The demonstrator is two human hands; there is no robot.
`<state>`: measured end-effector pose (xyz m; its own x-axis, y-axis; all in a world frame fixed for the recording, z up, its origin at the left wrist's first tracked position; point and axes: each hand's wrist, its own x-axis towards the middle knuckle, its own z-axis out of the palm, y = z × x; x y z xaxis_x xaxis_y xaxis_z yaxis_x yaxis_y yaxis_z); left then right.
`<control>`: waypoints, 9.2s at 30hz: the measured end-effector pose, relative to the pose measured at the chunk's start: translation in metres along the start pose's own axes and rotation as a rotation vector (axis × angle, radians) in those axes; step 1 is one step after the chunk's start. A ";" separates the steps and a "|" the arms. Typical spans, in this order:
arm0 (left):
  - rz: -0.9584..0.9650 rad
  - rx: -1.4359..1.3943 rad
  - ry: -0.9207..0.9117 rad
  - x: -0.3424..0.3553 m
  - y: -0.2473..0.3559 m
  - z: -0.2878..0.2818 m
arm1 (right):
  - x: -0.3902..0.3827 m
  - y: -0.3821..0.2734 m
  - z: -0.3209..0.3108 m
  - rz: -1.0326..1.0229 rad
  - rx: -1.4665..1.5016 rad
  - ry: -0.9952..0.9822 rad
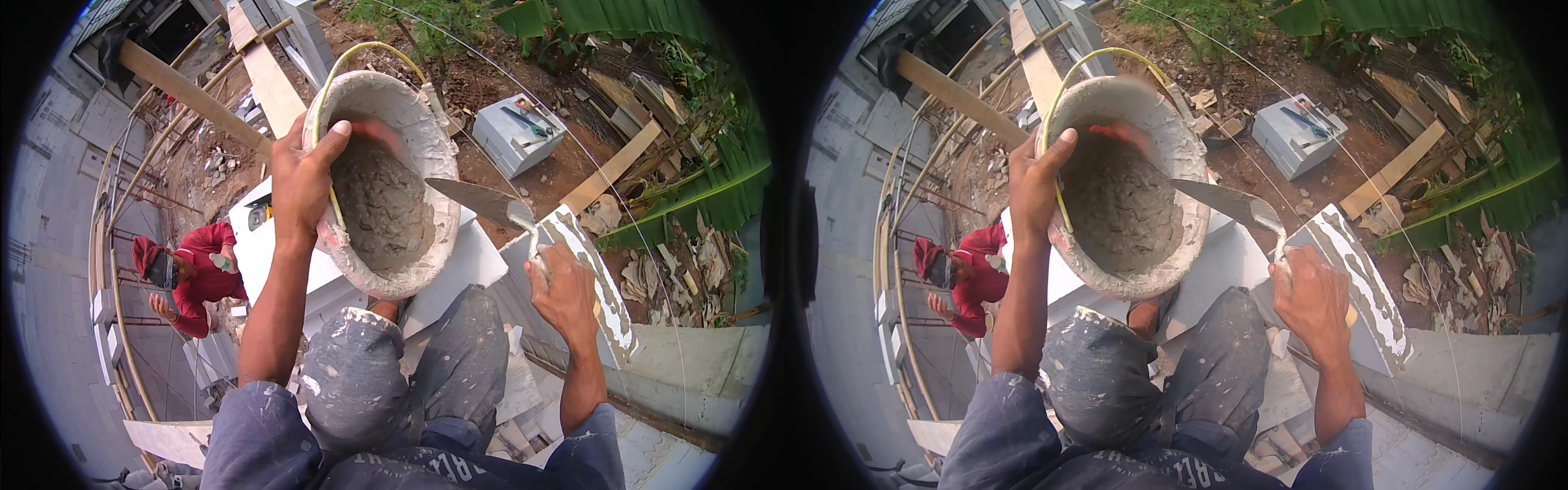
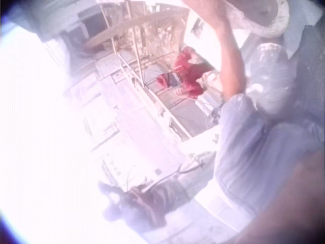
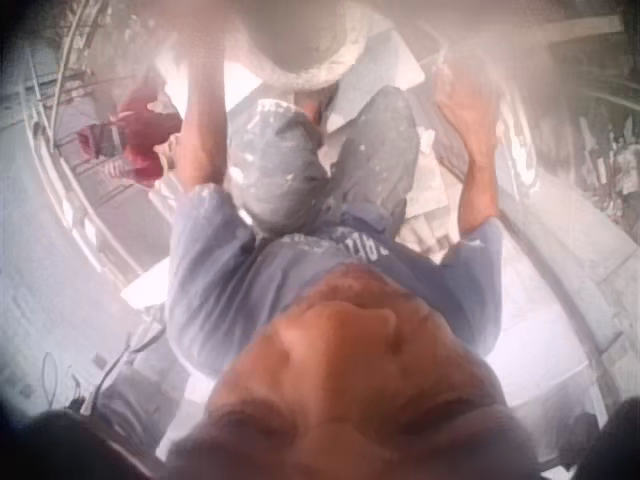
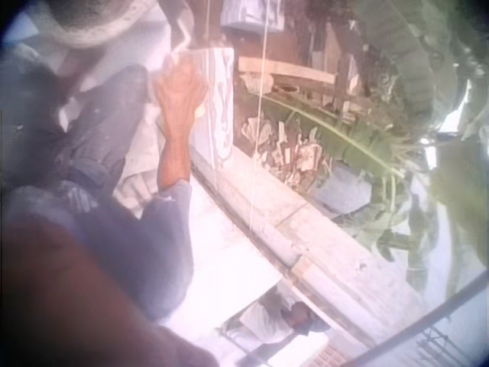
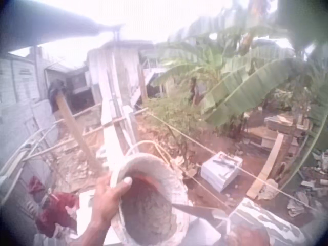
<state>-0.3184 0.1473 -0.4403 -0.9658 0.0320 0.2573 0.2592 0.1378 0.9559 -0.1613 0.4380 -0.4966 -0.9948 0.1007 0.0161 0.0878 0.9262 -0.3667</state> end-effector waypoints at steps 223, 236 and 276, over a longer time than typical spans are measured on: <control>-1.365 0.115 1.584 -0.691 -0.088 -0.110 | -0.288 -0.435 0.326 -2.114 -0.213 -1.373; -1.406 0.014 1.545 -0.697 -0.090 -0.113 | -0.271 -0.373 0.373 -2.334 -0.011 -1.394; -1.786 0.024 1.239 -0.747 -0.086 -0.155 | 0.078 -0.327 0.030 -1.370 0.228 -0.201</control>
<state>0.3819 -0.0419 -0.6925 0.3771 -0.5891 -0.7147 -0.6747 -0.7034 0.2238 -0.2688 0.1323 -0.4030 -0.2746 -0.8937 0.3547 -0.9365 0.1650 -0.3094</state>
